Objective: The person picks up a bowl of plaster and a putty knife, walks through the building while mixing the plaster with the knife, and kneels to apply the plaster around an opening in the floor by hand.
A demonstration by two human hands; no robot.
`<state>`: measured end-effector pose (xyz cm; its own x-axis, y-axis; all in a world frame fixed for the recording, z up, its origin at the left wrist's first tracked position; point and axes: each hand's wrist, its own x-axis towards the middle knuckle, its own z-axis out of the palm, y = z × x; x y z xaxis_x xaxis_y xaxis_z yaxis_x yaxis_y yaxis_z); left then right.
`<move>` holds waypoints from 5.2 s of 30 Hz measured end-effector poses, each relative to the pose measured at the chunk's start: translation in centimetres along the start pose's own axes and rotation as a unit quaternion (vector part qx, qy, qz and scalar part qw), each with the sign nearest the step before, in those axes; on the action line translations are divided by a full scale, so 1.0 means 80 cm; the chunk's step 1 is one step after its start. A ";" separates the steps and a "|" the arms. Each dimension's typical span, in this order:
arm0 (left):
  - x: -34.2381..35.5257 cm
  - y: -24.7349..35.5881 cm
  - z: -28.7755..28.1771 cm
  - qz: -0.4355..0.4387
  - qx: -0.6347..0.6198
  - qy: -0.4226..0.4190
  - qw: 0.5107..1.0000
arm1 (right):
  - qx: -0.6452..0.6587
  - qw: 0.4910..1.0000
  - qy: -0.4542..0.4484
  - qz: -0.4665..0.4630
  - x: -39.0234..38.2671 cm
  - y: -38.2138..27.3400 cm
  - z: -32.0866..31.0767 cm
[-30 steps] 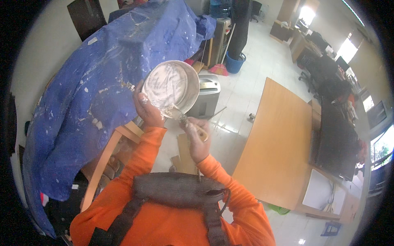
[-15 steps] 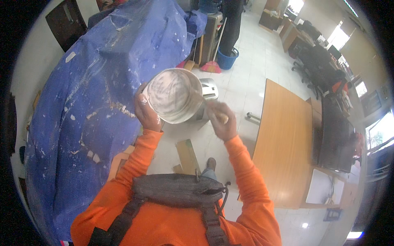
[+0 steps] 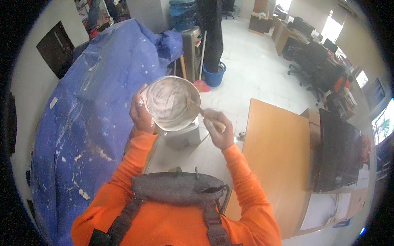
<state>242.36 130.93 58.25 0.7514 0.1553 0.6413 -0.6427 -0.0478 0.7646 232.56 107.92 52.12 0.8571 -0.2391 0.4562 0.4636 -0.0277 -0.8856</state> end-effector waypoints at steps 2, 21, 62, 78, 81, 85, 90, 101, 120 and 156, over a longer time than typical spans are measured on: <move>0.005 -0.016 0.037 -0.013 -0.009 -0.016 1.000 | 0.017 1.000 0.016 0.017 0.003 0.013 -0.021; 0.113 -0.170 0.336 -0.028 -0.143 -0.069 0.987 | -0.039 0.983 0.179 0.034 0.139 0.108 -0.133; 0.468 -0.588 0.801 -0.132 -0.269 -0.170 0.939 | 0.258 0.950 0.103 0.141 0.886 0.432 -0.451; 0.595 -0.709 1.023 -0.396 -0.287 -0.268 0.830 | -0.279 0.960 -0.013 -0.021 1.083 0.472 -0.644; 0.622 -0.737 1.075 -0.371 -0.299 -0.245 0.844 | -0.309 0.951 0.030 -0.002 1.115 0.510 -0.665; 0.667 -0.770 1.160 -0.348 -0.328 -0.184 0.859 | -0.194 0.974 0.101 0.058 1.139 0.592 -0.673; 0.717 -0.826 1.256 -0.347 -0.274 -0.168 0.881 | -0.070 0.984 0.126 0.100 1.211 0.627 -0.672; 0.781 -0.920 1.435 -0.315 -0.185 -0.243 0.899 | -0.404 0.909 -0.022 -0.100 1.449 0.692 -0.870; 0.958 -1.128 1.737 -0.335 -0.214 -0.119 0.910 | -0.275 0.943 -0.112 -0.152 1.847 0.857 -1.053; 1.622 -1.654 1.995 -0.152 -0.165 0.098 0.970 | -0.098 0.985 -0.115 -0.083 2.668 1.352 -0.978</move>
<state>448.80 -0.07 50.48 0.8918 0.2986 0.3399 -0.4325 0.3421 0.8342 448.12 -22.06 46.90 0.8122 0.0108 0.5832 0.5682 -0.2406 -0.7869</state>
